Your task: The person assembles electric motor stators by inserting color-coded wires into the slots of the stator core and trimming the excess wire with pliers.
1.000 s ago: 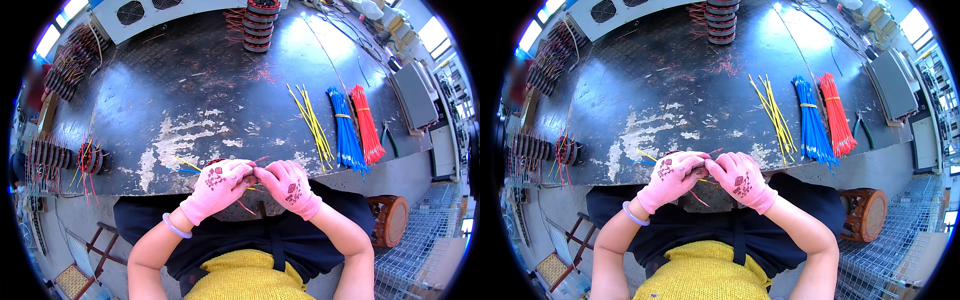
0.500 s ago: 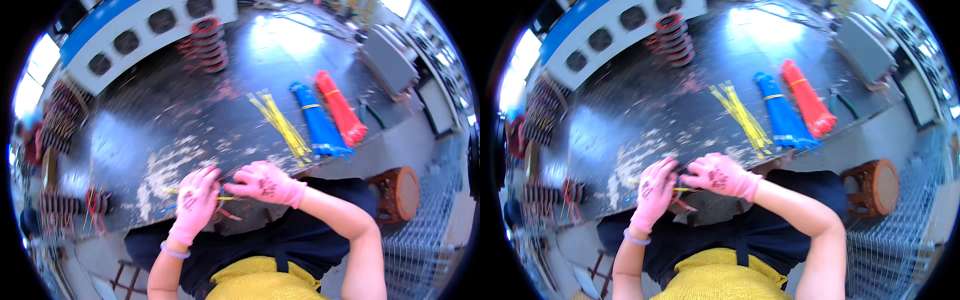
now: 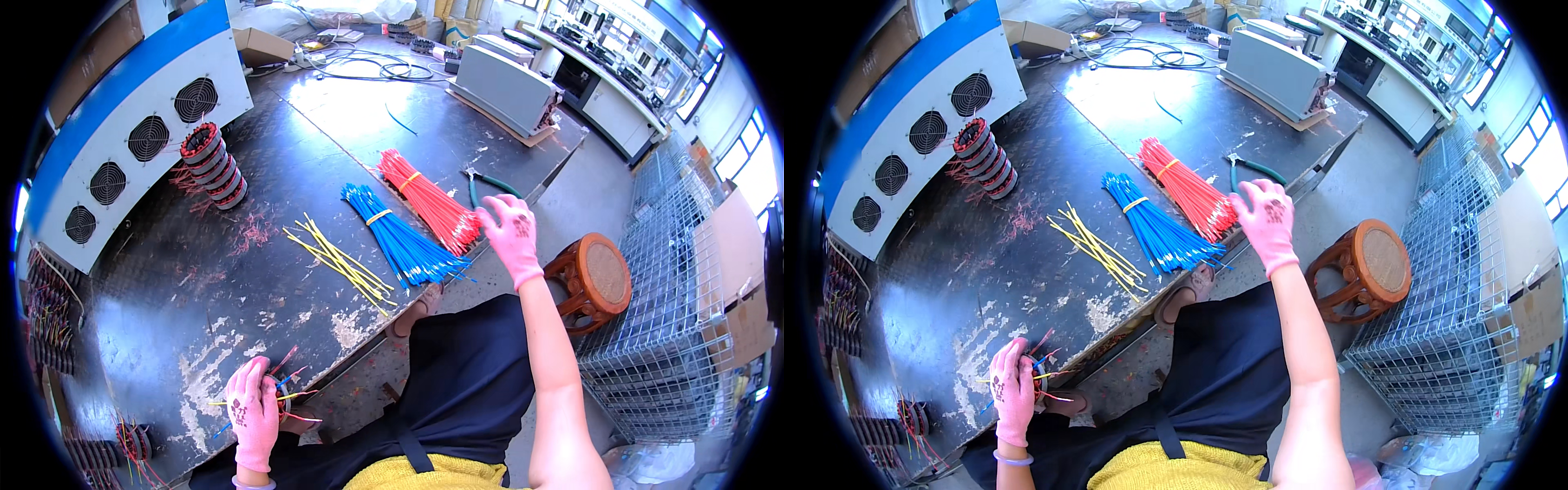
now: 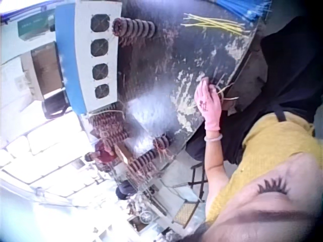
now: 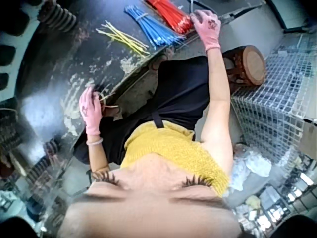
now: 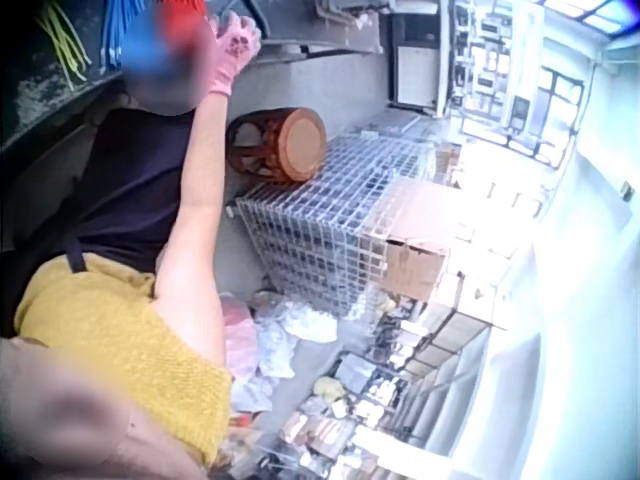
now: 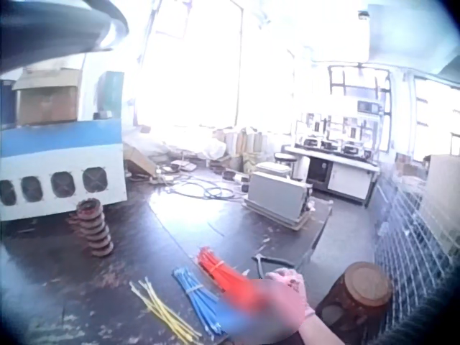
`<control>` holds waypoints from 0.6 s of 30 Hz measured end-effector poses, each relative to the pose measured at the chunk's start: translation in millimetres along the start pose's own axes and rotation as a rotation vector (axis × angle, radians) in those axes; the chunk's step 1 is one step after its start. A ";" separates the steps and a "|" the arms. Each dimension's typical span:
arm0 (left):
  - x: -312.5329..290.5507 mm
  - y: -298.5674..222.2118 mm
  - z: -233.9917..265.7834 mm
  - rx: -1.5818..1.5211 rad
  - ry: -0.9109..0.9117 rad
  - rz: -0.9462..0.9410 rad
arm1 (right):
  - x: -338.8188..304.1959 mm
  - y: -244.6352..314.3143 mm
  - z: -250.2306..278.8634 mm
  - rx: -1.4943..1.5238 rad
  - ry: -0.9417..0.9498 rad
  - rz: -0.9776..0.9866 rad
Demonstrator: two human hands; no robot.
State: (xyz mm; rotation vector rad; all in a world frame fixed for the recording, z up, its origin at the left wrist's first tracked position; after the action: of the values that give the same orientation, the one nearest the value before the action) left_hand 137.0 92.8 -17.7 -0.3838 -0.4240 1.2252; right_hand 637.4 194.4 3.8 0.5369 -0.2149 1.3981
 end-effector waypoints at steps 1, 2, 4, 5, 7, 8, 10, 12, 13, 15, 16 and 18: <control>-0.3 -0.1 0.0 0.003 -0.001 -0.009 | 7.7 -0.9 -13.9 -0.029 0.131 -0.039; -0.7 1.0 0.6 0.003 -0.009 -0.013 | 16.9 4.7 -24.7 -0.128 0.290 -0.086; -0.7 2.6 1.7 0.008 -0.012 -0.021 | 25.4 6.2 -42.7 -0.201 0.472 -0.113; -1.3 2.1 2.4 0.016 -0.010 -0.019 | 27.9 10.3 -41.5 -0.227 0.446 -0.084; -0.7 -3.7 6.2 0.055 -0.039 -0.057 | 30.9 18.0 -37.4 -0.282 0.391 -0.029; -0.2 -5.3 5.9 0.057 -0.041 -0.055 | 31.2 18.2 -37.5 -0.315 0.361 -0.015; 0.9 -6.7 5.5 0.060 -0.046 -0.054 | 31.0 17.7 -39.6 -0.381 0.299 0.010; 0.4 -6.5 6.1 0.055 -0.042 -0.059 | 31.9 23.0 -36.1 -0.325 0.316 0.023; 0.2 -5.8 6.5 0.052 -0.040 -0.061 | 32.0 25.2 -34.1 -0.297 0.324 0.029; -0.7 -3.7 5.3 0.027 -0.035 -0.051 | 30.1 25.5 -25.3 -0.296 0.276 0.072; -1.2 -2.4 4.8 0.014 -0.033 -0.045 | 29.1 26.1 -21.5 -0.295 0.252 0.093; -0.9 -2.9 3.9 -0.001 -0.047 -0.060 | 28.3 21.1 -16.8 -0.332 0.239 0.060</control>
State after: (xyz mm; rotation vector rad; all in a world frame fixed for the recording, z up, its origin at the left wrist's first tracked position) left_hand 137.1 91.3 -12.9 -0.3418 -0.4734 1.1775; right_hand 619.1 228.8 6.9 0.0884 -0.2653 1.4352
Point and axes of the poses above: each hand's wrist, its own x-axis towards the middle knuckle, its own z-axis out of the back of the hand, y = z × x, the point moved 7 cm from there along x, towards the middle knuckle, and after that the axes turned 9 degrees about y, right-handed, at the moved point
